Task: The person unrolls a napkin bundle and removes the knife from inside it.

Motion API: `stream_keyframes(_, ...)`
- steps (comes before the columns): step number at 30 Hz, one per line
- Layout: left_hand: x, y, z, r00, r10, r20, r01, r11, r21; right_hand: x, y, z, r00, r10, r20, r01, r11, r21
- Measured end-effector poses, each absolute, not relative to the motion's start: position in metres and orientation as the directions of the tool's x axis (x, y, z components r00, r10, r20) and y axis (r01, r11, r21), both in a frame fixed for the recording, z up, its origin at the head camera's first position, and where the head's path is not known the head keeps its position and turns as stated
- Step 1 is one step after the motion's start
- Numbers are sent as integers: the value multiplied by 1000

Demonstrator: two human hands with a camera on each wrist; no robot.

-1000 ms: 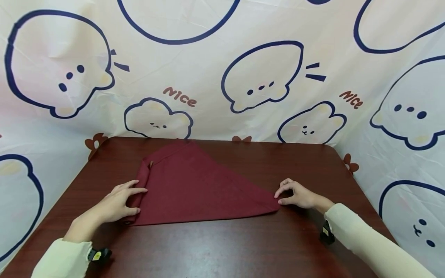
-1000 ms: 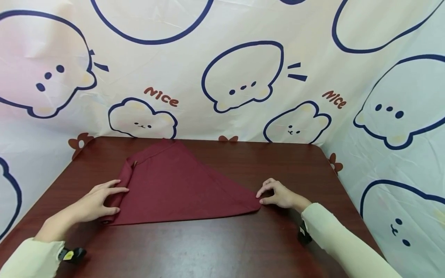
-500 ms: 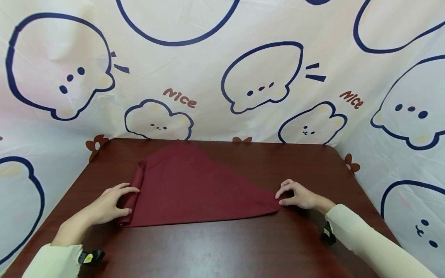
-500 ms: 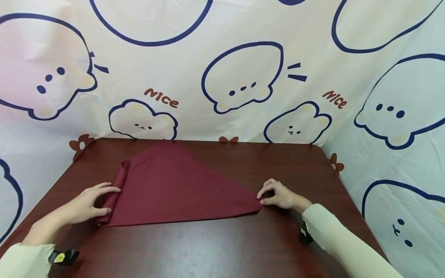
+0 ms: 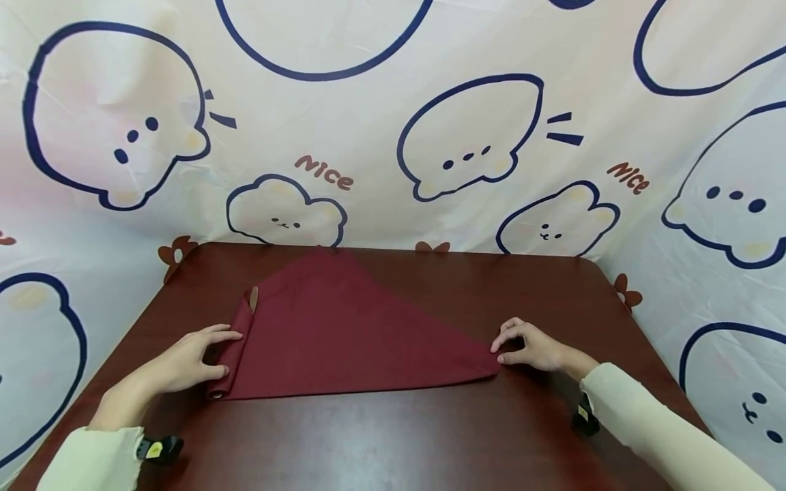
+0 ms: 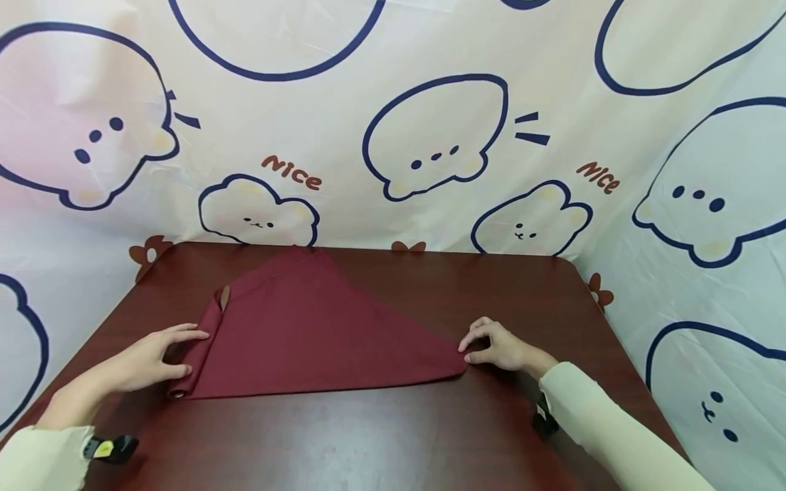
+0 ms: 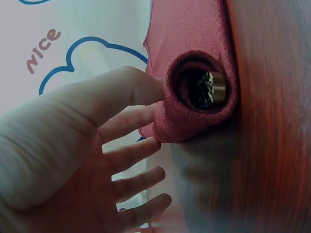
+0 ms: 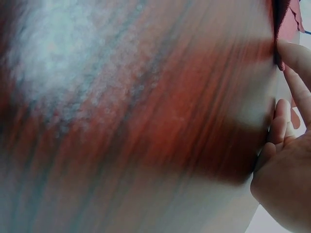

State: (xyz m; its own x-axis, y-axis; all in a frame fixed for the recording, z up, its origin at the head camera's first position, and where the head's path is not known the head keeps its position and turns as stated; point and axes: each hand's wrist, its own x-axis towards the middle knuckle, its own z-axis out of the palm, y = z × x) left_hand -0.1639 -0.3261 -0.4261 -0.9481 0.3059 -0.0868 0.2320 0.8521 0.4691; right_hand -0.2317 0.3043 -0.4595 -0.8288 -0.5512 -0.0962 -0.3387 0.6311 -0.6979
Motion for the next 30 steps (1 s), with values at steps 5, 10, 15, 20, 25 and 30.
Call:
stream_keyframes(5,-165,-325,-425,-946,306,-110,219,849,481,-229,305,-457,-823,-555,-123,-324,635,-702)
stream_keyframes(10,-165,-327,-426,-948,301,-103,216,846,488,-230,303,-456,-821,-560,-111,-332,626,-705)
stream_keyframes(15,-166,-328,-424,-948,299,-105,213,846,489,-234,303,-455,-822,-562,-95,-352,633,-690)
stream_keyframes(20,-168,-328,-423,-948,300,-103,215,846,488,-236,304,-455,-824,-559,-94,-353,636,-687)
stream_keyframes(25,-167,-329,-424,-947,305,-103,220,846,486,-234,303,-454,-819,-565,-98,-350,627,-696)
stream_keyframes(30,-167,-329,-424,-946,310,-99,226,845,486,-233,302,-454,-814,-572,-101,-348,621,-702)
